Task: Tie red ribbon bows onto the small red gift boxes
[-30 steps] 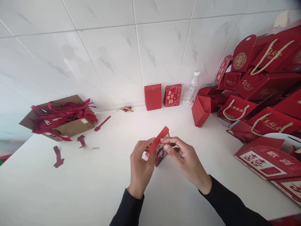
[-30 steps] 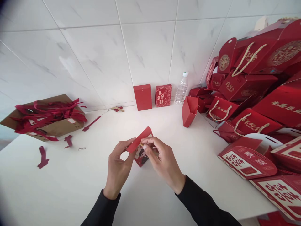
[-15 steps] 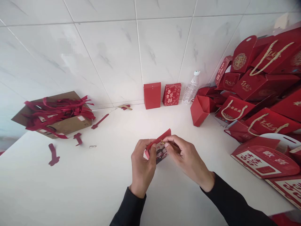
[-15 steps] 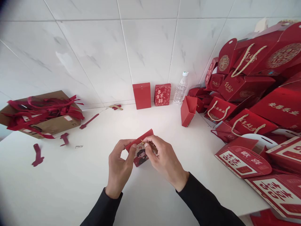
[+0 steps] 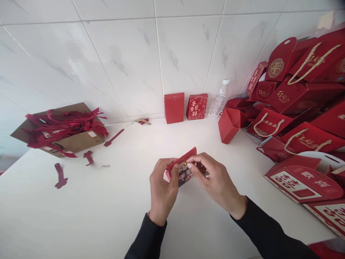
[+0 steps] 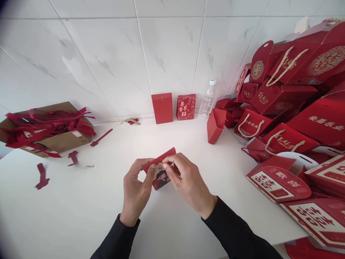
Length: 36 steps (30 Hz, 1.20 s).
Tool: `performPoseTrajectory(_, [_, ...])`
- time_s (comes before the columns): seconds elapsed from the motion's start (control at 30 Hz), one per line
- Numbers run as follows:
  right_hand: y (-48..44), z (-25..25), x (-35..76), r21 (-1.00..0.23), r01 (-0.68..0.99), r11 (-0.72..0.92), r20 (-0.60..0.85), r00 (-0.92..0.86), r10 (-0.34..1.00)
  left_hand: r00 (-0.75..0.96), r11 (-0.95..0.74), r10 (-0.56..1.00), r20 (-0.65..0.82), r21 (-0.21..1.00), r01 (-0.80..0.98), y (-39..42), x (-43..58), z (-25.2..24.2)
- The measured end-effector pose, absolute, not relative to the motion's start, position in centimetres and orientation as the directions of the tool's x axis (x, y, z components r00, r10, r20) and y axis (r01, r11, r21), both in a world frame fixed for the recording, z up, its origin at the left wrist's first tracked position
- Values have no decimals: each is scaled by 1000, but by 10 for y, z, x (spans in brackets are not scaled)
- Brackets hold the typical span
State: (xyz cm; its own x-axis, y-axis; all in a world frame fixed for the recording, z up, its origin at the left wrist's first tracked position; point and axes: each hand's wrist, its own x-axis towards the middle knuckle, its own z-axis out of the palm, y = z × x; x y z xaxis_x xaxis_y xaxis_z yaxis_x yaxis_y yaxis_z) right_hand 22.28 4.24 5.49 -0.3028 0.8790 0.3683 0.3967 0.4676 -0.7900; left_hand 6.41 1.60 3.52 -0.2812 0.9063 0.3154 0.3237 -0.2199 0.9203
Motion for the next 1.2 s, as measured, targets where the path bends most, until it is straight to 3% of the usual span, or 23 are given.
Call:
performPoseTrajectory(0.23, [48, 50, 223, -668, 405, 625, 482, -404, 777, -254, -220, 921, 295, 932, 287, 15, 63, 37])
performPoseTrajectory(0.57, [50, 48, 224, -639, 397, 659, 510, -423, 749, -206, -235, 930, 303, 925, 299, 16, 61, 38])
performPoseTrajectory(0.8, [50, 45, 225, -556, 487, 674, 517, -432, 739, -182, -259, 929, 323, 916, 307, 15, 60, 38])
performPoseTrajectory(1.2, [51, 40, 225, -550, 485, 680, 538, -418, 732, -117, -254, 945, 306, 910, 327, 19, 60, 36])
